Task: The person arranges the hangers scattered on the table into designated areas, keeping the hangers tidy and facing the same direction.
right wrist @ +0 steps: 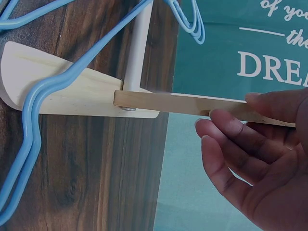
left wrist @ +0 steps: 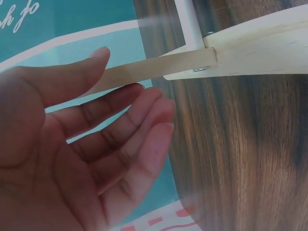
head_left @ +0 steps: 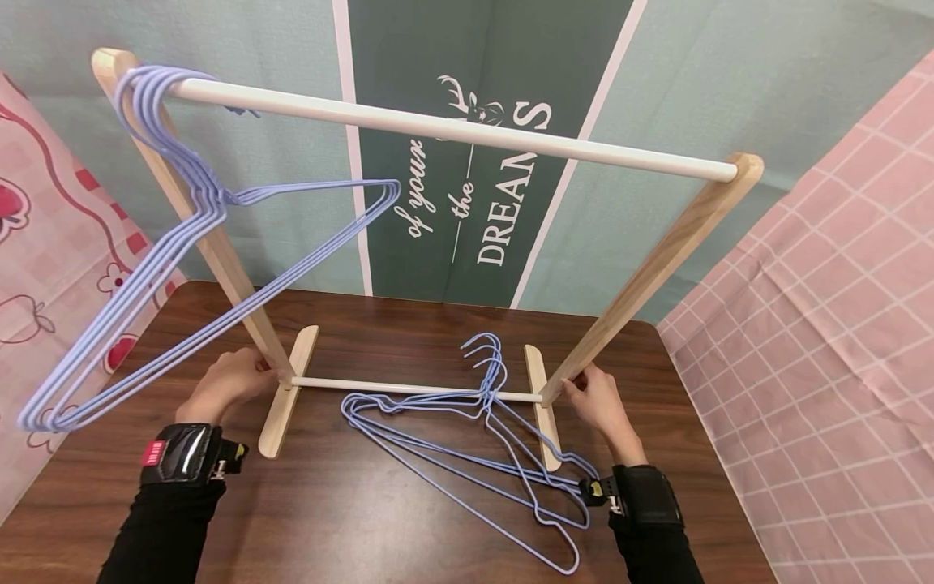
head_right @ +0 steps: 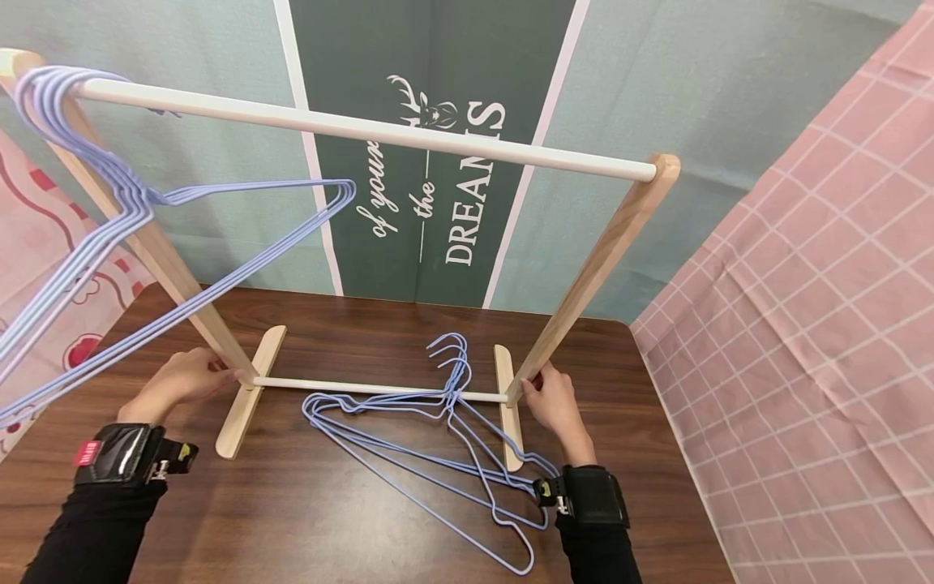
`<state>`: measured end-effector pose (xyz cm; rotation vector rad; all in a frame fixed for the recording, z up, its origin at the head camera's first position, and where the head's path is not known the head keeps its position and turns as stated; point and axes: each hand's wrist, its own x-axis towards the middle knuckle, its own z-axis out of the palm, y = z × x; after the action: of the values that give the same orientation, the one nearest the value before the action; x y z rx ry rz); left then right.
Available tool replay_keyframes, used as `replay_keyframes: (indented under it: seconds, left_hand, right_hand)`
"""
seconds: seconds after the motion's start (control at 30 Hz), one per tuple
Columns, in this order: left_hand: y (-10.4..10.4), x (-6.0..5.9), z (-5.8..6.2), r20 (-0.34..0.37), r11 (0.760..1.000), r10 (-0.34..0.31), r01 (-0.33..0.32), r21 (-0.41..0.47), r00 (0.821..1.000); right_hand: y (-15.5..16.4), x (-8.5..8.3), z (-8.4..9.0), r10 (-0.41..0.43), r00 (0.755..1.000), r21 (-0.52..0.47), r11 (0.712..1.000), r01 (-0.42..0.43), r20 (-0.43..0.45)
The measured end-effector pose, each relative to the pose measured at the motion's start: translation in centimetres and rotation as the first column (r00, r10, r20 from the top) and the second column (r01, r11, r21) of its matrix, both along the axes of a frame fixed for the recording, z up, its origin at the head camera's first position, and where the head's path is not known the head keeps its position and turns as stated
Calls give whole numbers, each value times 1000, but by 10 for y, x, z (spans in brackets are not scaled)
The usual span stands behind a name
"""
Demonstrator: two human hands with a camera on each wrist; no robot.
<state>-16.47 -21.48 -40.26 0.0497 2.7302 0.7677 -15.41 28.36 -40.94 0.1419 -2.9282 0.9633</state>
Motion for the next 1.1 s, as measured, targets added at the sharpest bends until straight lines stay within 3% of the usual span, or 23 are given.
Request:
replay_keyframes:
  seconds: [0.37, 0.7, 1.1]
  left_hand:
    - [2, 0, 1, 16, 999, 15, -14, -38, 1000]
    - [3, -2, 0, 9, 998, 17, -17, -56, 1000]
    - [1, -4, 0, -24, 997, -43, 41, -71, 999]
  right_hand:
    - [0, 0, -1, -8, 999, 0, 1000, 8, 34]
    - [-1, 3, -1, -14, 1000, 6, 1000, 14, 8]
    - [-7, 12, 6, -35, 989, 93, 995, 22, 141]
